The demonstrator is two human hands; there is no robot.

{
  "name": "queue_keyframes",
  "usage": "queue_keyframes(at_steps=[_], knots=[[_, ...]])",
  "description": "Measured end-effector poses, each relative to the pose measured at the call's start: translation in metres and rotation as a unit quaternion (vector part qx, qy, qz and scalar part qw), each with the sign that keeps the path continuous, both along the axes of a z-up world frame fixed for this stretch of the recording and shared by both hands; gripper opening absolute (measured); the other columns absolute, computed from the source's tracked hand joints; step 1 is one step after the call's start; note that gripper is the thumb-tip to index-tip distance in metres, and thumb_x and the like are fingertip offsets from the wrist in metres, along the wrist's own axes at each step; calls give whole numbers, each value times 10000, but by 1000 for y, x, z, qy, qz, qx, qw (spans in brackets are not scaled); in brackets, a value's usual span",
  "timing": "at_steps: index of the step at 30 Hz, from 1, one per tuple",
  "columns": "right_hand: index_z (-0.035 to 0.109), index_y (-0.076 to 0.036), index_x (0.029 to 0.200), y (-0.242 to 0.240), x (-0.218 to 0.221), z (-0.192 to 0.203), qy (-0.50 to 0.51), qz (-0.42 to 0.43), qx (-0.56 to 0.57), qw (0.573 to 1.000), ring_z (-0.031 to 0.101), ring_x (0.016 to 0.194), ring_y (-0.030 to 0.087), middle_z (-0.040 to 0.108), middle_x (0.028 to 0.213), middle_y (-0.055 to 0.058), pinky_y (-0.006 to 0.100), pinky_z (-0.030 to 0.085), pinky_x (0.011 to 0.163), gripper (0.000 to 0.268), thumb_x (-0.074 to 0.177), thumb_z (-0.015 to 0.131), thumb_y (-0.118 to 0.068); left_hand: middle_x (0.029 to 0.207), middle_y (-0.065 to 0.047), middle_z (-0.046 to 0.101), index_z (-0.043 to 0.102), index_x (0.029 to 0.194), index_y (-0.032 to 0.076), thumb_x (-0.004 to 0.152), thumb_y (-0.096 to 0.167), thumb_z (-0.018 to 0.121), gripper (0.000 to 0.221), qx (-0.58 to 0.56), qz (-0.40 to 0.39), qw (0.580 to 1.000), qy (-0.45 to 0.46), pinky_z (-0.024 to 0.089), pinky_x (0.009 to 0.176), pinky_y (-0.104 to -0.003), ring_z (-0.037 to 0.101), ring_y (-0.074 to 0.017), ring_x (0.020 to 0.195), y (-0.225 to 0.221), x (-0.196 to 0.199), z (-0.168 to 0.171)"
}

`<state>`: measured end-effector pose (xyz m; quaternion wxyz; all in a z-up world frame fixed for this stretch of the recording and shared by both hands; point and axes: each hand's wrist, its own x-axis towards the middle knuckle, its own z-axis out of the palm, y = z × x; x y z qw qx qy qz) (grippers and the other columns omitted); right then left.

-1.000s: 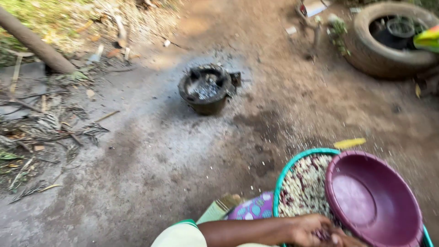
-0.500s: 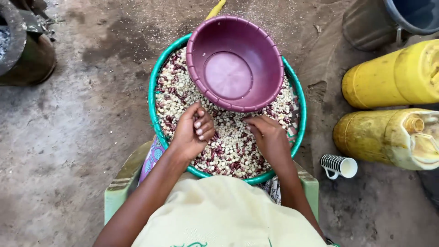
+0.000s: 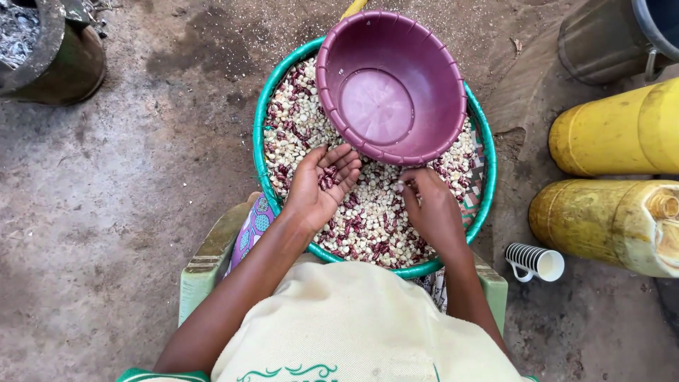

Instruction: Sorting dark beans from white corn in a basket and placing them into a bowl

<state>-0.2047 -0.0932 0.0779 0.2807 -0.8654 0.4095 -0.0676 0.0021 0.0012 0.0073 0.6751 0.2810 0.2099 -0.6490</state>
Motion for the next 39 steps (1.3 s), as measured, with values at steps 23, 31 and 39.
queue_keyframes(at_steps=[23,31,39], knots=[[780,-124,1026,8,23,9,75,93,-25,993,759,912,377,743,1020,121,468,626,741,93,963,765,-191,1085,-196,809,762,1187,13,1084,346,499,437,-20,-12,1000,-10,678,926,-405,809,-266,977,-1,-3,-18],[767,-31,1087,27,18,40,-153,9,43,987,690,689,216,755,1007,168,295,495,505,105,1001,771,-92,1245,-268,744,681,1305,-41,1114,335,427,493,-44,-87,994,-44,629,1004,-462,760,-324,1131,4,-10,-1],[794,-19,1117,50,39,45,-219,10,24,975,761,757,235,769,999,161,299,606,575,121,1017,727,-14,1195,-264,759,689,1307,-62,1084,321,476,492,-73,-167,983,-38,617,1018,-490,765,-342,1112,4,-17,-28]])
